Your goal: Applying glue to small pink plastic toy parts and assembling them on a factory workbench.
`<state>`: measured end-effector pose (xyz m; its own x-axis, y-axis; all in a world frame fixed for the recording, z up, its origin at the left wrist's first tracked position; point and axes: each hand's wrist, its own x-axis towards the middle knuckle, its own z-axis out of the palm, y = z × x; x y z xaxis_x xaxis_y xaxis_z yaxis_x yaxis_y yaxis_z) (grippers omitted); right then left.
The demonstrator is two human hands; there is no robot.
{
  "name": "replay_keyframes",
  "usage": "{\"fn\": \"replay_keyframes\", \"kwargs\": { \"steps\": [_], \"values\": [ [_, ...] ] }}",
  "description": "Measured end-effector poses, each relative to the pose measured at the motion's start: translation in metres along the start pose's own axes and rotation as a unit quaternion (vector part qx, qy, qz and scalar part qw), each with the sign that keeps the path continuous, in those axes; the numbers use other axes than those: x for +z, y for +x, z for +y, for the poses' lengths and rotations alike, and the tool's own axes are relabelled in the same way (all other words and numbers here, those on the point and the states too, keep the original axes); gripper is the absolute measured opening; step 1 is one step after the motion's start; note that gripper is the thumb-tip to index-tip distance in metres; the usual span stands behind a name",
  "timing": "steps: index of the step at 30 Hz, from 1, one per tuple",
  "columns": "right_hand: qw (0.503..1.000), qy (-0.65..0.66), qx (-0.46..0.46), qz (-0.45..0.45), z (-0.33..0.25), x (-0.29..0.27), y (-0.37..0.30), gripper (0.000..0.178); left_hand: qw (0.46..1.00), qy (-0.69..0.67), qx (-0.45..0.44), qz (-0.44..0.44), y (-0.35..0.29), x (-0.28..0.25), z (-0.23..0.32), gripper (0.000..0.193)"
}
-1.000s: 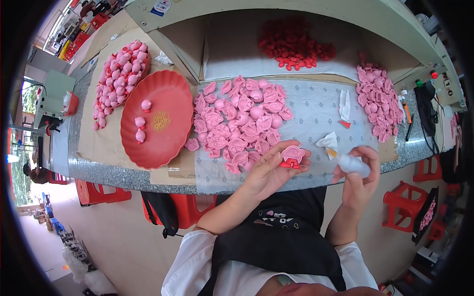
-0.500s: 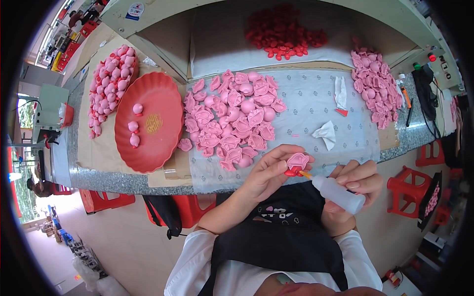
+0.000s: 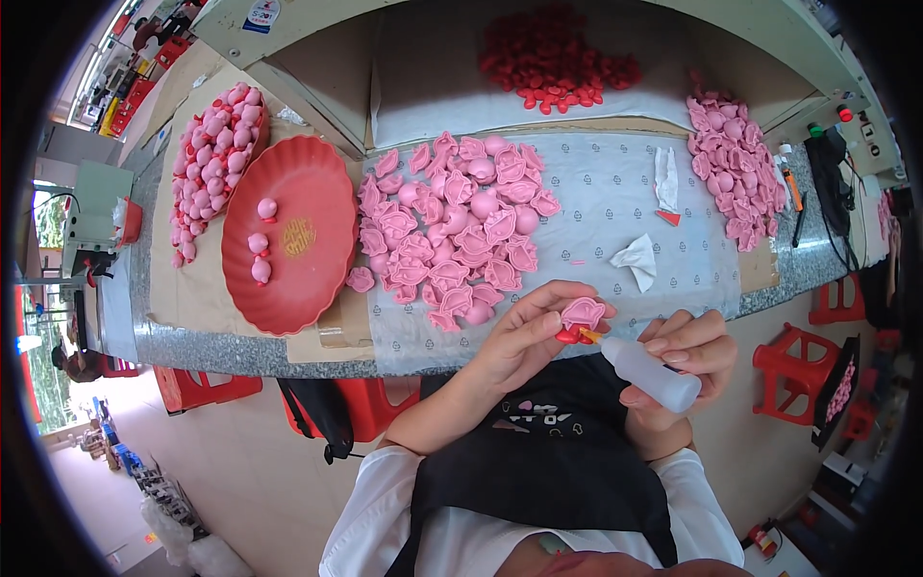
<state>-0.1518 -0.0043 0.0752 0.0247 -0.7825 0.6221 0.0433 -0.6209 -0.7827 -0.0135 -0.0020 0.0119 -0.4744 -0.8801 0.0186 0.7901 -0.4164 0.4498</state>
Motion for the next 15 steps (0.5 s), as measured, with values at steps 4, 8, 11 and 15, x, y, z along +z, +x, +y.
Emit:
{"fn": "replay_keyframes", "kwargs": {
  "steps": [4, 8, 11, 15],
  "values": [
    [0.998, 0.053, 0.001, -0.034, 0.0010, -0.0054, -0.0034, 0.051, 1.000, -0.012, -0.006, -0.002, 0.0001, 0.0009, -0.0001, 0.040],
    [0.998, 0.048, -0.011, -0.041, 0.0020, -0.0050, -0.0019, 0.051, 1.000, -0.023, -0.016, -0.013, -0.0004, -0.0012, -0.0005, 0.040],
    [0.997, 0.066, -0.002, -0.031, 0.0006, -0.0023, -0.0020, 0.051, 0.999, -0.024, -0.019, -0.018, -0.0006, -0.0015, -0.0008, 0.040],
    [0.999, 0.048, -0.005, 0.010, -0.0023, -0.0002, -0.0012, 0.048, 1.000, -0.022, -0.016, -0.014, 0.0005, 0.0005, -0.0012, 0.040]
  ]
}}
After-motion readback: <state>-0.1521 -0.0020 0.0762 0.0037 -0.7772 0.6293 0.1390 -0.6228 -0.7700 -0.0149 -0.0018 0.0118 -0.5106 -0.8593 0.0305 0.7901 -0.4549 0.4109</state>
